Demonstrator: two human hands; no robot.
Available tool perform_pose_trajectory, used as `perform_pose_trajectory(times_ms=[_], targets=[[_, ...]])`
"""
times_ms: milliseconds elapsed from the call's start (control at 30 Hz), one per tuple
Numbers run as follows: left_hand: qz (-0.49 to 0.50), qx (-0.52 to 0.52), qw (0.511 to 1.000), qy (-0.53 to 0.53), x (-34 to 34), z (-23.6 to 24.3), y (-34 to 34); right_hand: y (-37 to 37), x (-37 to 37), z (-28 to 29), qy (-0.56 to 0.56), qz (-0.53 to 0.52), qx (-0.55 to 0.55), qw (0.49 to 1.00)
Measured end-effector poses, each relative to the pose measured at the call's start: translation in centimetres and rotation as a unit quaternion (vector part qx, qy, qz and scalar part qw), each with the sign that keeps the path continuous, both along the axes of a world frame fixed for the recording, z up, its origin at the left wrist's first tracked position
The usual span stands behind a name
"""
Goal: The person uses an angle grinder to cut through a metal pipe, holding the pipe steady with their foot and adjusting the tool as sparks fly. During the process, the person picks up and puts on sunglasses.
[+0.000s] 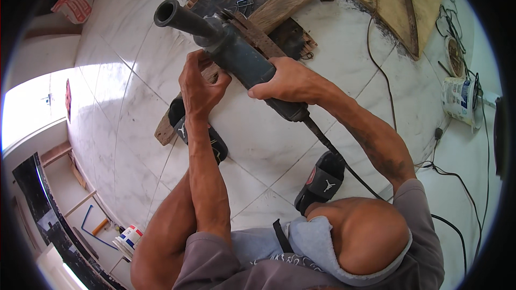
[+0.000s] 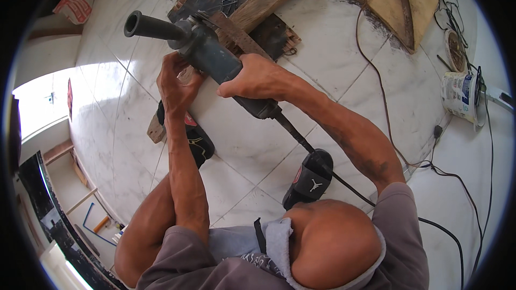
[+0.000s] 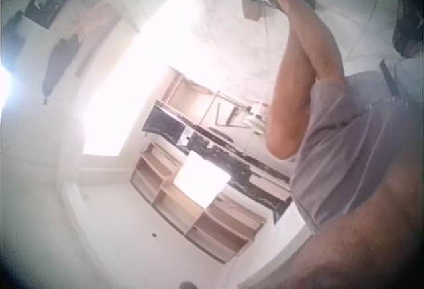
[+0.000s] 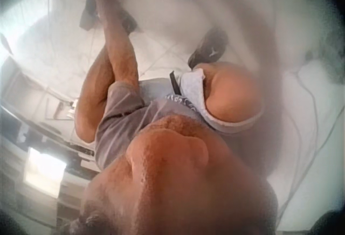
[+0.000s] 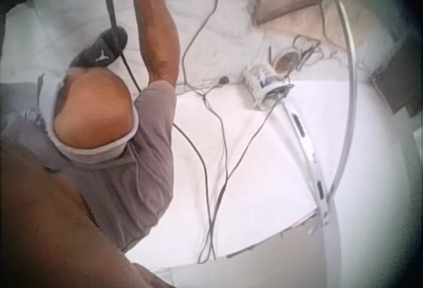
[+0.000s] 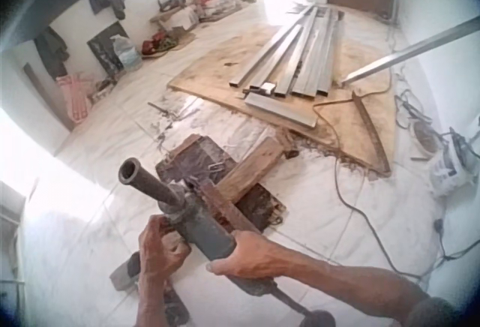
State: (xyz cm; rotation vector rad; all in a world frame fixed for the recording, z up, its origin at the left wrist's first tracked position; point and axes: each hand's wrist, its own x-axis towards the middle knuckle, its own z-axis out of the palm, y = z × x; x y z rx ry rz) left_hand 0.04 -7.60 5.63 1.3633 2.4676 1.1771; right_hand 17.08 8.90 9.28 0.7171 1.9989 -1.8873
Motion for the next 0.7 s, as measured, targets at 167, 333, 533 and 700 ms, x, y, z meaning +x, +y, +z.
perform_pose_trajectory(times_ms=[167,333,533,700], targets=[[0.014,0.018,1.0,-0.01,-0.2,-0.5,-0.1,-0.5,-0.5,-0.9,0.003,-0.007,0.038,0.999],[0.124,0.094,0.901,-0.405,1.8,-2.0,0.8,-0.4,-1.1,-3.4,0.02,-0.028,0.003,0.999],[0.105,0.161,0.798,-0.571,5.0,-2.8,4.9,-0.6,-2.2,-5.6,0.056,-0.037,0.022,0.998],[0.146,0.136,0.828,-0.524,4.9,-3.7,6.7,0.1,-2.4,-7.4,0.065,-0.032,0.071,0.995]])
